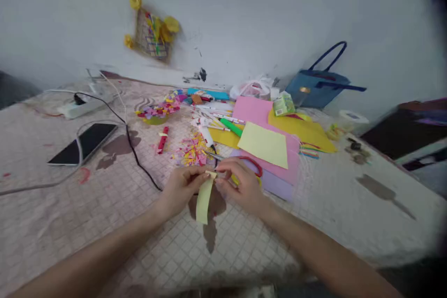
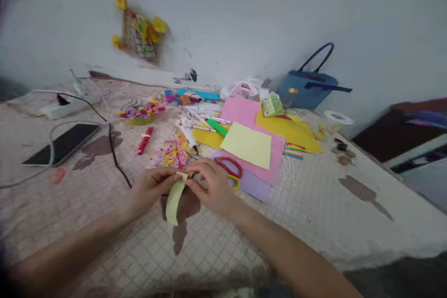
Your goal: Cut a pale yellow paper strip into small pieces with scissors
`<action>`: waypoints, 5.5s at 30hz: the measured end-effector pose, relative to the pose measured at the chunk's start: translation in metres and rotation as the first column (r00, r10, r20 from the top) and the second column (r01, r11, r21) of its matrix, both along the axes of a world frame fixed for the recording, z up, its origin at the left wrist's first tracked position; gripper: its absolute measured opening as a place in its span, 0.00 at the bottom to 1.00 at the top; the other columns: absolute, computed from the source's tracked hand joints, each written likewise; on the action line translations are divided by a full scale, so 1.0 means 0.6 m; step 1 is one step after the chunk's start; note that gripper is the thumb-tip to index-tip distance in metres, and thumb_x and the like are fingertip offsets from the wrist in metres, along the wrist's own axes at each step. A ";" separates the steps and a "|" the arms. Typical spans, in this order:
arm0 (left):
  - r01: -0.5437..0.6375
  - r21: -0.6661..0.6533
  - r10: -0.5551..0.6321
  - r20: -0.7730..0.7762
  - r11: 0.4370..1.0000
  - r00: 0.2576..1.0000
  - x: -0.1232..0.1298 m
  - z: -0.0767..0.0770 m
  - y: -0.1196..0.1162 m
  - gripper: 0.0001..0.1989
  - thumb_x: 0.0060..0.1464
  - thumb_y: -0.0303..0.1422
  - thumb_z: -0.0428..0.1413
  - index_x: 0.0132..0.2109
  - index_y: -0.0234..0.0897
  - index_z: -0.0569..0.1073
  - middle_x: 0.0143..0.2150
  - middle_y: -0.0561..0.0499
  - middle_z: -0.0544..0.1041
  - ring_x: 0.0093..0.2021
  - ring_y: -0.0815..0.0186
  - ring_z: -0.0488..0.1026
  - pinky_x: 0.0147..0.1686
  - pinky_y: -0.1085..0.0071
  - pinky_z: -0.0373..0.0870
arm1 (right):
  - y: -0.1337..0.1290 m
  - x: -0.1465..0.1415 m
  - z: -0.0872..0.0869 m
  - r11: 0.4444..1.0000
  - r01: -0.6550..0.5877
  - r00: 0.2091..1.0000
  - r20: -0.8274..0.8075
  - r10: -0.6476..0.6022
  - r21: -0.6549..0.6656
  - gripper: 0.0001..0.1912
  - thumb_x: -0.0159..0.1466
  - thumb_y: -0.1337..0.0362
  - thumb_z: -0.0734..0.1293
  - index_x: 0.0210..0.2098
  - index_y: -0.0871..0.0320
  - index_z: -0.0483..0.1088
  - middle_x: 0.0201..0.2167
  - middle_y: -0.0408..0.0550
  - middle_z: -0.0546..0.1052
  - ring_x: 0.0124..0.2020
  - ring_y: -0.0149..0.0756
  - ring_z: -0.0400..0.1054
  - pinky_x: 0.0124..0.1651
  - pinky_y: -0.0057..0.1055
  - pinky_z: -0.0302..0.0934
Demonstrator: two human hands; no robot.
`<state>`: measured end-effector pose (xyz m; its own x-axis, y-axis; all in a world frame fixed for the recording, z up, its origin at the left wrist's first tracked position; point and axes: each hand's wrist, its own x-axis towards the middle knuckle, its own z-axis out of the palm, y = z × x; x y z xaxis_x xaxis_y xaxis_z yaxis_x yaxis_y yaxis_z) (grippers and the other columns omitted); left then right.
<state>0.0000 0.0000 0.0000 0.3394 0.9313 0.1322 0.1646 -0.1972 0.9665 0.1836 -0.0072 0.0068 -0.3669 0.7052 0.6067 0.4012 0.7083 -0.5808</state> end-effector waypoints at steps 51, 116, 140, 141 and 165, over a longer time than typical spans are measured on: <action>0.176 -0.433 0.022 0.414 0.884 0.910 0.010 0.017 -0.010 0.12 0.48 0.39 0.59 0.30 0.34 0.69 0.23 0.54 0.72 0.23 0.73 0.66 0.23 0.77 0.59 | -0.006 -0.007 0.004 0.960 -0.036 0.989 -0.148 -0.005 -0.276 0.10 0.65 0.62 0.57 0.32 0.59 0.66 0.27 0.45 0.67 0.28 0.30 0.62 0.29 0.26 0.58; 0.035 -0.274 0.045 0.281 0.961 0.959 0.007 0.023 -0.009 0.09 0.48 0.35 0.58 0.34 0.33 0.70 0.29 0.53 0.73 0.28 0.71 0.69 0.29 0.75 0.66 | -0.005 -0.017 0.002 0.655 -0.304 0.923 -0.383 0.023 -0.692 0.15 0.60 0.54 0.63 0.26 0.60 0.64 0.20 0.40 0.65 0.23 0.27 0.61 0.27 0.25 0.57; -0.035 -0.185 0.079 0.238 0.982 0.968 0.012 0.005 -0.009 0.07 0.49 0.33 0.58 0.34 0.33 0.72 0.29 0.52 0.74 0.29 0.70 0.71 0.30 0.75 0.68 | -0.011 -0.024 -0.007 0.744 -0.163 0.922 -0.369 -0.119 -0.648 0.11 0.58 0.58 0.65 0.26 0.59 0.64 0.22 0.39 0.65 0.23 0.26 0.59 0.26 0.24 0.56; -0.033 -0.186 0.079 0.242 0.982 0.967 0.012 0.005 -0.009 0.07 0.49 0.33 0.58 0.34 0.33 0.72 0.29 0.51 0.74 0.29 0.70 0.71 0.31 0.74 0.68 | -0.011 -0.024 -0.008 0.750 -0.154 0.924 -0.363 -0.121 -0.643 0.11 0.59 0.58 0.65 0.27 0.59 0.64 0.22 0.39 0.65 0.24 0.27 0.59 0.26 0.24 0.56; 0.013 -0.184 0.038 0.270 0.983 0.962 0.011 0.012 -0.010 0.07 0.48 0.33 0.58 0.31 0.33 0.70 0.27 0.52 0.74 0.27 0.69 0.71 0.30 0.73 0.67 | -0.009 -0.019 -0.010 0.883 0.038 0.975 -0.176 -0.135 -0.467 0.06 0.60 0.63 0.62 0.28 0.58 0.63 0.23 0.41 0.67 0.25 0.29 0.62 0.27 0.25 0.57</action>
<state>0.0065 -0.0060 0.0069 0.3023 0.9521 0.0454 -0.1072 -0.0134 0.9941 0.1722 -0.0128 0.0007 -0.1985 0.9448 0.2607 0.2915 0.3109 -0.9046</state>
